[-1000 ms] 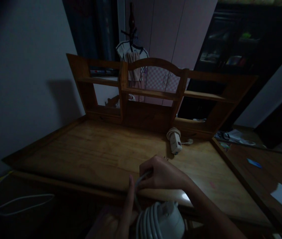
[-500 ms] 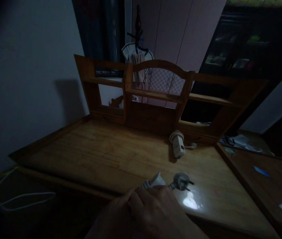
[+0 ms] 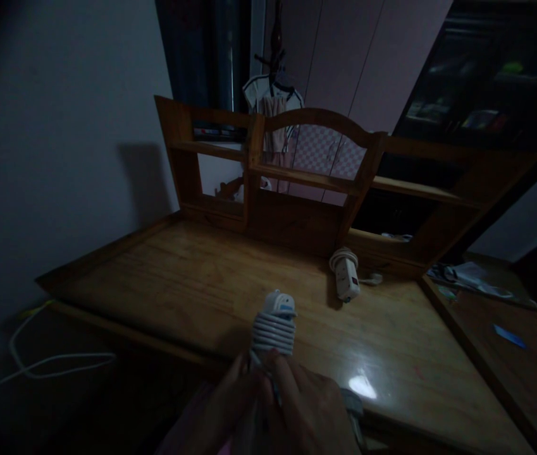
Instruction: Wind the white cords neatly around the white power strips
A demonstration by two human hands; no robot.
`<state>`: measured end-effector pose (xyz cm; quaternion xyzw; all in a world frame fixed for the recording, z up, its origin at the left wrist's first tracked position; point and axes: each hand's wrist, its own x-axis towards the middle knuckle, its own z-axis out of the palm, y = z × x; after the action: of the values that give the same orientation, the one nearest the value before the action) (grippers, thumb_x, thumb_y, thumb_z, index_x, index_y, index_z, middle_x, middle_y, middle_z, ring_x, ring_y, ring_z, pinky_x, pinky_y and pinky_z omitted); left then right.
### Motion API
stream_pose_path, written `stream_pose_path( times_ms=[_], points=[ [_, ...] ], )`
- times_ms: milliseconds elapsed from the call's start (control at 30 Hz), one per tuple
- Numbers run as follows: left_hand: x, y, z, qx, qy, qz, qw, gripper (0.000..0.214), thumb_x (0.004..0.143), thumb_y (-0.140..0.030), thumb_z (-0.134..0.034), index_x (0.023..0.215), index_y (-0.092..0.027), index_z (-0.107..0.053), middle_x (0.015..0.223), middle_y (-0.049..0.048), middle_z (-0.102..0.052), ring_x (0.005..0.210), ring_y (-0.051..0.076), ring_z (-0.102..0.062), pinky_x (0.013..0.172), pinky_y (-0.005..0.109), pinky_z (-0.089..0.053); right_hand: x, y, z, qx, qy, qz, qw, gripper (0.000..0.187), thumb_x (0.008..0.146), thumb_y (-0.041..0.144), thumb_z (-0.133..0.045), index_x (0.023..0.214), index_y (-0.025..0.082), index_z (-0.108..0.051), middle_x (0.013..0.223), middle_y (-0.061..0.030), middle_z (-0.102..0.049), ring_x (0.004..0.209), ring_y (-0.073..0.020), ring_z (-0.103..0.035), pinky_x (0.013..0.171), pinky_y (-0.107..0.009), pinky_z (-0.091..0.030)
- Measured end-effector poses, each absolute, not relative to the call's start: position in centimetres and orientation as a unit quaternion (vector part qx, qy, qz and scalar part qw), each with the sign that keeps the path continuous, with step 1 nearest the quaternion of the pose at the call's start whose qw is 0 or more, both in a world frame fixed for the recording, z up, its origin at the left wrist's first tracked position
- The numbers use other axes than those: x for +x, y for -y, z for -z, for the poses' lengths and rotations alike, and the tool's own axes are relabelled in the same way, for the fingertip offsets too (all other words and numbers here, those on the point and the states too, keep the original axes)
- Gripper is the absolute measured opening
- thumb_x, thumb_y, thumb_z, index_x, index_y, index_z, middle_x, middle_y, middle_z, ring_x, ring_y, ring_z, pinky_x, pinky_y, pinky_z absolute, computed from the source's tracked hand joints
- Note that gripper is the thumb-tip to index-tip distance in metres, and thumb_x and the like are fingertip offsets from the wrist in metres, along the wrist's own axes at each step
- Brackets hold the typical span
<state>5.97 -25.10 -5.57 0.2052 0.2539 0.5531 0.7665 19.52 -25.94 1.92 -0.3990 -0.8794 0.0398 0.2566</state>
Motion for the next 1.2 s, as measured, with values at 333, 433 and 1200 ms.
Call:
stream_pose_path(
  times_ms=[333, 433, 1200],
  points=[
    [5.5, 24.4, 3.4, 0.348, -0.257, -0.516, 0.74, 0.037, 0.061, -0.023, -0.08, 0.092, -0.007, -0.07, 0.083, 0.0106, -0.068, 0.075, 0.022, -0.062, 0.068, 0.028, -0.046, 20.2, 25.7, -2.1, -0.48, 0.82, -0.136, 0.282, 0.012, 0.091, 0.034, -0.052, 0.088, 0.023, -0.051, 0.06, 0.0036, -0.061, 0.045, -0.0102, -0.054, 0.042, -0.018, -0.035],
    [6.0, 24.1, 3.6, 0.315, -0.212, -0.527, 0.76, 0.035, 0.056, -0.016, -0.077, 0.09, -0.009, -0.071, 0.079, 0.0089, -0.068, 0.076, 0.024, -0.062, 0.07, 0.03, -0.045, 20.3, 25.3, -1.5, -0.496, 0.803, -0.158, 0.29, 0.018, 0.088, 0.038, -0.058, 0.083, 0.022, -0.051, 0.061, 0.004, -0.06, 0.047, -0.0095, -0.053, 0.044, -0.017, -0.036],
    [6.7, 23.9, 6.1, 0.126, -0.135, -0.463, 0.867, 0.053, 0.079, -0.051, -0.062, 0.105, -0.005, -0.063, 0.079, 0.0125, -0.069, 0.069, 0.02, -0.066, 0.058, 0.026, -0.045, 23.3, 23.0, -2.8, -0.448, 0.753, -0.363, 0.317, 0.017, 0.09, 0.036, -0.055, 0.088, 0.019, -0.058, 0.081, -0.0022, -0.064, 0.074, -0.0146, -0.062, 0.063, -0.022, -0.048]
  ],
)
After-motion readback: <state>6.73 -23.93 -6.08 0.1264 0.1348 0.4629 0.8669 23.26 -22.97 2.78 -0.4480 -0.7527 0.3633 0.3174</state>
